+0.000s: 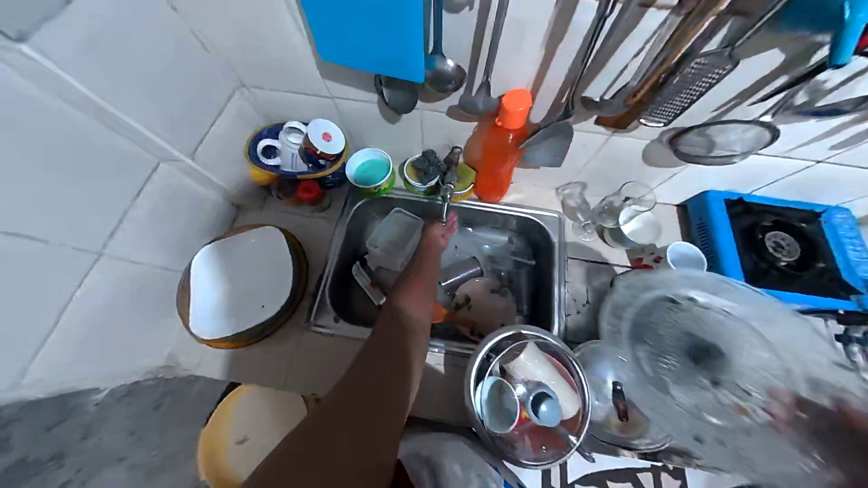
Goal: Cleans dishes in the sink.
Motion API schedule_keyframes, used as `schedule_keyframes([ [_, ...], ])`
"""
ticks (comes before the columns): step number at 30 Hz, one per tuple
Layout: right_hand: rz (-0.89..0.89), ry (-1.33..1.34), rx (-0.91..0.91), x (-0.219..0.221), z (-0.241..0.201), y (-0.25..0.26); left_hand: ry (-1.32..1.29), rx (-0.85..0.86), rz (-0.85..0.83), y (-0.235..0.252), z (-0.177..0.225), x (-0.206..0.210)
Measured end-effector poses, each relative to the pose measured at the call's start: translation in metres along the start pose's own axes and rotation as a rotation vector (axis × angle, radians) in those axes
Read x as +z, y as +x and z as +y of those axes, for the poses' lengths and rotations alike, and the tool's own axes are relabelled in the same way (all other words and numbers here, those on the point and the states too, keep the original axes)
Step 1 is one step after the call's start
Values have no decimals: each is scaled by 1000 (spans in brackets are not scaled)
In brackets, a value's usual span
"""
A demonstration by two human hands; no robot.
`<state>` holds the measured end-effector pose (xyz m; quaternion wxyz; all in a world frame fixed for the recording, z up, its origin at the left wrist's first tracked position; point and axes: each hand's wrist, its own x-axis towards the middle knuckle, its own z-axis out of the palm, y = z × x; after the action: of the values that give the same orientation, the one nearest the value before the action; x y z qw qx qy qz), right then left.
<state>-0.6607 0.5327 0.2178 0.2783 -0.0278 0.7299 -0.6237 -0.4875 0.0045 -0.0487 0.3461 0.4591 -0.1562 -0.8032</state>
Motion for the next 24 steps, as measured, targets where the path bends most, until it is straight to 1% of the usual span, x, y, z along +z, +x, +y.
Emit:
schedule_keyframes([
  [1,-8,-29,22,30,2,12,-19,-36,-39,4,-2,-3],
  [3,5,-84,72,100,6,35,75,-116,-103,3,-3,-14],
  [5,-61,-140,131,160,17,63,307,-215,-198,-7,-1,-23],
  [7,-139,-211,180,211,33,90,485,-328,-348,-25,5,-33],
  [9,-219,-259,245,251,55,115,555,-420,-453,-37,13,-43],
  [11,-282,-287,291,283,77,131,516,-474,-526,-44,22,-56],
  [12,-321,-299,318,296,87,137,459,-481,-545,-48,27,-62],
  [13,-360,-332,333,307,96,143,417,-460,-527,-50,29,-67],
  [14,-388,-420,318,317,105,150,392,-430,-494,-52,31,-73],
  [15,-397,-602,256,329,111,155,371,-401,-457,-54,33,-79],
  [16,-403,-860,155,340,115,162,356,-371,-429,-56,35,-83],
  [17,-413,-1129,21,350,119,167,358,-341,-398,-59,38,-84],
  [18,-424,-1338,-149,360,126,171,365,-316,-359,-63,40,-82],
  [19,-468,-1422,-315,370,135,171,372,-298,-317,-66,42,-80],
  [20,-543,-1445,-468,382,143,164,378,-287,-274,-68,43,-77],
  [21,-651,-1398,-578,397,152,152,385,-274,-234,-70,44,-75],
  [23,-902,-1136,-679,429,176,122,391,-229,-177,-71,45,-70],
  [24,-987,-1025,-698,443,188,111,384,-207,-167,-70,45,-69],
])
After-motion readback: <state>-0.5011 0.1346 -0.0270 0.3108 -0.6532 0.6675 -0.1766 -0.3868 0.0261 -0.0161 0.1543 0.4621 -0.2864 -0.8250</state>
